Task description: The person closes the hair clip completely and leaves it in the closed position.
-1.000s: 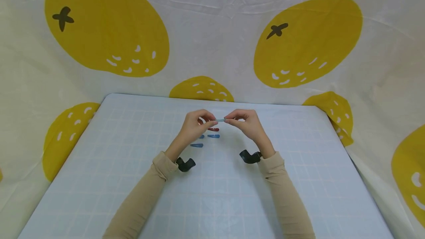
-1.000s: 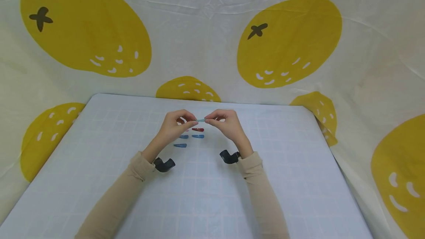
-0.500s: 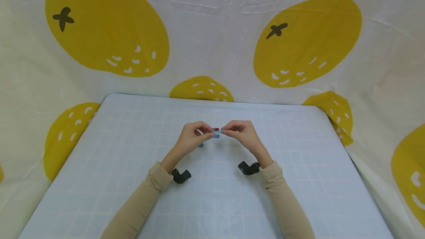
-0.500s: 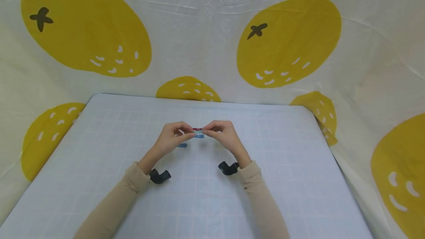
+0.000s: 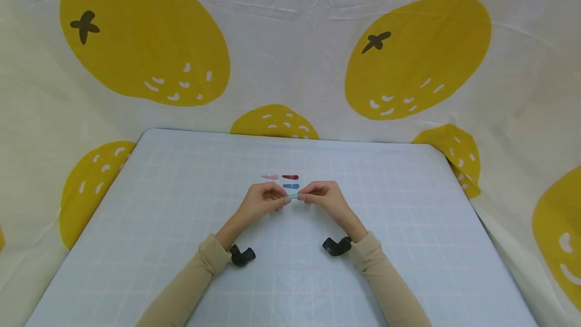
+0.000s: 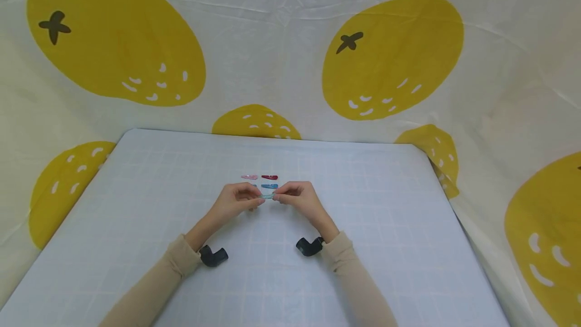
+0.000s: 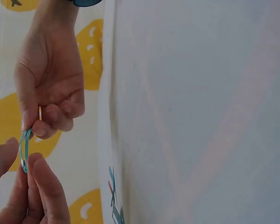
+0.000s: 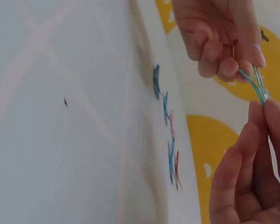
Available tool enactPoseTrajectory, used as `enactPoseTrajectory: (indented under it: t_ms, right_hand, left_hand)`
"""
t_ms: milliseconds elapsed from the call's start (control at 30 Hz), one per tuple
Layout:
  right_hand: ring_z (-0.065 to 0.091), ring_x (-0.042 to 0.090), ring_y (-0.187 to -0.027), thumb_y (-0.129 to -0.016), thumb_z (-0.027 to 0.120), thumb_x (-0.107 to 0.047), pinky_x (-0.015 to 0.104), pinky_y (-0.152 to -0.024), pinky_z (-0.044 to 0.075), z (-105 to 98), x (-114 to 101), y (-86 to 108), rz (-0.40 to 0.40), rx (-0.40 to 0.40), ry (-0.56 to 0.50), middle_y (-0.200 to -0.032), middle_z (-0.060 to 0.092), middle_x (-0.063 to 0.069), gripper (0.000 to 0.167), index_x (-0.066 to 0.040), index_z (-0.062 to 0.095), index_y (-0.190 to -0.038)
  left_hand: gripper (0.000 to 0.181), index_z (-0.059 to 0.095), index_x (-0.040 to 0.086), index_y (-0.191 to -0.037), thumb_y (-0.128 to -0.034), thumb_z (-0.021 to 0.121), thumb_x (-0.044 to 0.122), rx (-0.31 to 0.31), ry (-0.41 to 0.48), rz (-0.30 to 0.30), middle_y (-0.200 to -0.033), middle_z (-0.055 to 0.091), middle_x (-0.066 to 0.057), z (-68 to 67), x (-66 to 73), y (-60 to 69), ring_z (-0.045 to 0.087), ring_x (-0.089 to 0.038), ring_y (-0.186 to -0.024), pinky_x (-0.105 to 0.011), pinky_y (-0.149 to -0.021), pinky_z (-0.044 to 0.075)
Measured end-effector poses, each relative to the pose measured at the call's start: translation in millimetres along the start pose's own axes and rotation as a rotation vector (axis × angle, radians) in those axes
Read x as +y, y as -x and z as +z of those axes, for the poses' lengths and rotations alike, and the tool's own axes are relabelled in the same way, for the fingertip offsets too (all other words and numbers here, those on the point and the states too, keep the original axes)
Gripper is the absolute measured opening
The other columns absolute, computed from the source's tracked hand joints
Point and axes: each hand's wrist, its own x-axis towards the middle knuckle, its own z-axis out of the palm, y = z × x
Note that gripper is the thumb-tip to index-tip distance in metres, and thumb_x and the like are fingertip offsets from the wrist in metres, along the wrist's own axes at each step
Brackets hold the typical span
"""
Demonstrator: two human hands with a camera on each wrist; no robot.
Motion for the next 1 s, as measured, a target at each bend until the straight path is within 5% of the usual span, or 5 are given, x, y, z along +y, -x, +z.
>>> enactPoseTrajectory:
  t_ms: [200,400,700,1000]
  right_hand:
    - [0.061,0.034,-0.074,-0.090,0.072,-0.003,0.031,-0.072,0.051,5,6,5.1,0.080,-0.019,-0.008,-0.089,0.064,0.035,0.016,0.008,0.072,-0.100]
    - [0.060,0.030,-0.072,-0.090,0.072,-0.005,0.029,-0.068,0.050,9,13,8.7,0.125,-0.035,0.002,-0.086,0.067,0.030,0.014,0.006,0.073,-0.099]
    - [0.057,0.020,-0.062,-0.089,0.071,-0.003,0.025,-0.060,0.049,13,23,12.7,0.160,-0.060,0.014,-0.075,0.064,0.028,0.012,0.007,0.073,-0.096]
    - [0.053,0.016,-0.057,-0.090,0.071,-0.004,0.023,-0.056,0.045,14,33,12.0,0.112,-0.065,0.052,-0.074,0.060,0.035,0.013,0.008,0.073,-0.096]
  left_hand:
    - [0.018,0.072,0.007,-0.094,-0.0844,0.080,0.020,-0.035,0.059,-0.059,-0.077,0.069,-0.007,0.8,-9.5,5.6,0.063,-0.023,-0.064,-0.032,-0.061,0.053]
    - [0.020,0.071,0.006,-0.094,-0.0857,0.079,0.021,-0.062,0.085,-0.085,-0.072,0.066,-0.008,3.2,-21.9,10.7,0.061,-0.025,-0.060,-0.029,-0.059,0.050]
    - [0.016,0.068,0.002,-0.095,-0.0888,0.076,0.016,-0.103,0.102,-0.047,-0.068,0.065,-0.009,7.4,-43.7,15.3,0.062,-0.022,-0.056,-0.027,-0.064,0.052]
    - [0.016,0.068,0.003,-0.099,-0.0898,0.075,0.015,-0.100,0.060,0.002,-0.069,0.066,-0.009,8.1,-37.4,18.7,0.063,-0.024,-0.057,-0.028,-0.062,0.053]
